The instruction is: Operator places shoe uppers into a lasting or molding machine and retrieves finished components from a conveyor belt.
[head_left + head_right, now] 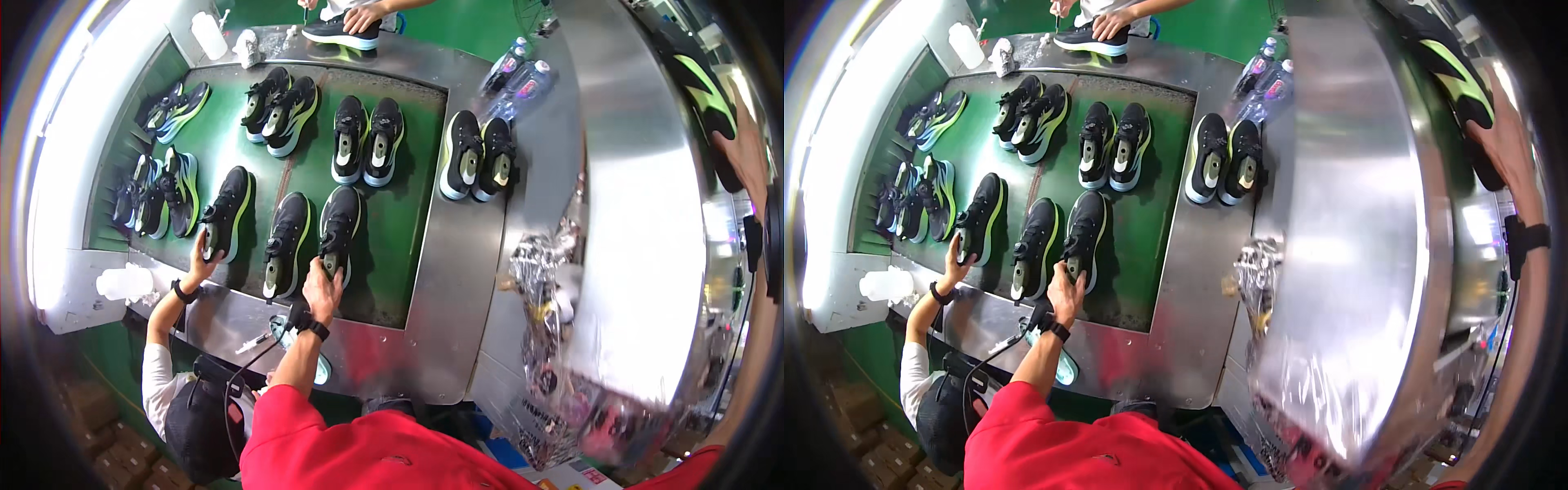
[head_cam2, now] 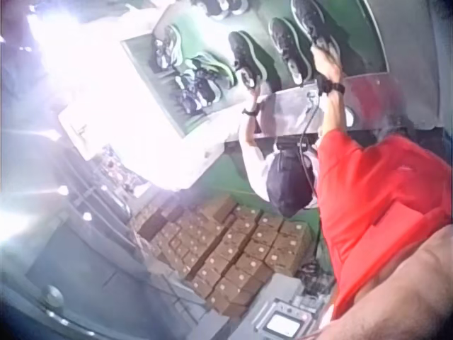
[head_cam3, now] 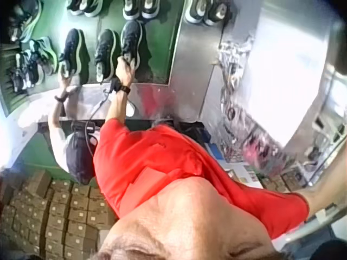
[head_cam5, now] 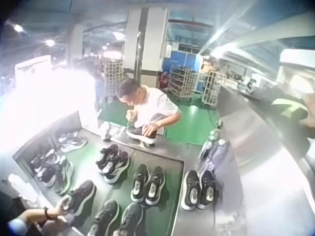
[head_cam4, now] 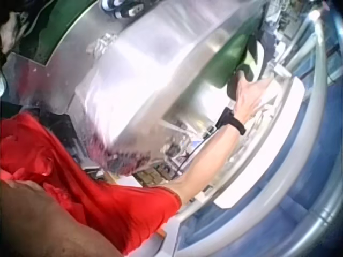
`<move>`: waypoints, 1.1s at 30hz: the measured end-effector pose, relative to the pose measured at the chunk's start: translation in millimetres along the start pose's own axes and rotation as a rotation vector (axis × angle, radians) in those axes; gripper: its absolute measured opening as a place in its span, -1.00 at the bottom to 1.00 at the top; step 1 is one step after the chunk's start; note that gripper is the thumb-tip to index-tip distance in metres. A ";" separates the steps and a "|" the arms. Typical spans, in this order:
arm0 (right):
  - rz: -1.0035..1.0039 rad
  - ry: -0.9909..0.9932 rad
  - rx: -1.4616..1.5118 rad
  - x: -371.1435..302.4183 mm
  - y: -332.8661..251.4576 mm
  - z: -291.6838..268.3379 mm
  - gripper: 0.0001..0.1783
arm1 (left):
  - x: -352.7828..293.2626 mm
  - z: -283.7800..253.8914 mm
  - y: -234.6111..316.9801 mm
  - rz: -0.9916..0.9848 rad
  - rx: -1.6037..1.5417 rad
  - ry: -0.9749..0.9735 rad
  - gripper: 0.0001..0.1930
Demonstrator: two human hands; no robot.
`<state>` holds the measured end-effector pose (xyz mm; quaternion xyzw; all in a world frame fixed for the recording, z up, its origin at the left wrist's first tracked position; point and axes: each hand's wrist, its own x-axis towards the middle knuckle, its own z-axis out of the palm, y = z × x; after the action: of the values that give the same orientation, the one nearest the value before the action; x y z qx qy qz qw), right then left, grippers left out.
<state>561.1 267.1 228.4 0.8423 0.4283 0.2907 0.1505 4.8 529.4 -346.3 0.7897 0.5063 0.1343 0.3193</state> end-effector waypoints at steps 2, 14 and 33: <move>-0.006 -0.057 -0.001 16.3 -10.9 26.2 0.01 | -4.8 5.0 -4.2 -0.003 0.018 0.063 -0.54; 0.075 0.058 -0.071 -25.9 -90.5 -14.7 -0.07 | -2.0 8.3 -27.2 -0.017 -0.026 0.039 -0.57; 0.121 0.536 -0.309 -470.1 -165.0 -302.1 -0.35 | -369.1 -109.0 396.1 0.063 -1.315 -2.369 -0.22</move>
<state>51.5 -14.8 213.3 0.7267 0.3527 0.5724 0.1407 62.7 130.5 31.2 0.1438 -0.2460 -0.3983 0.8719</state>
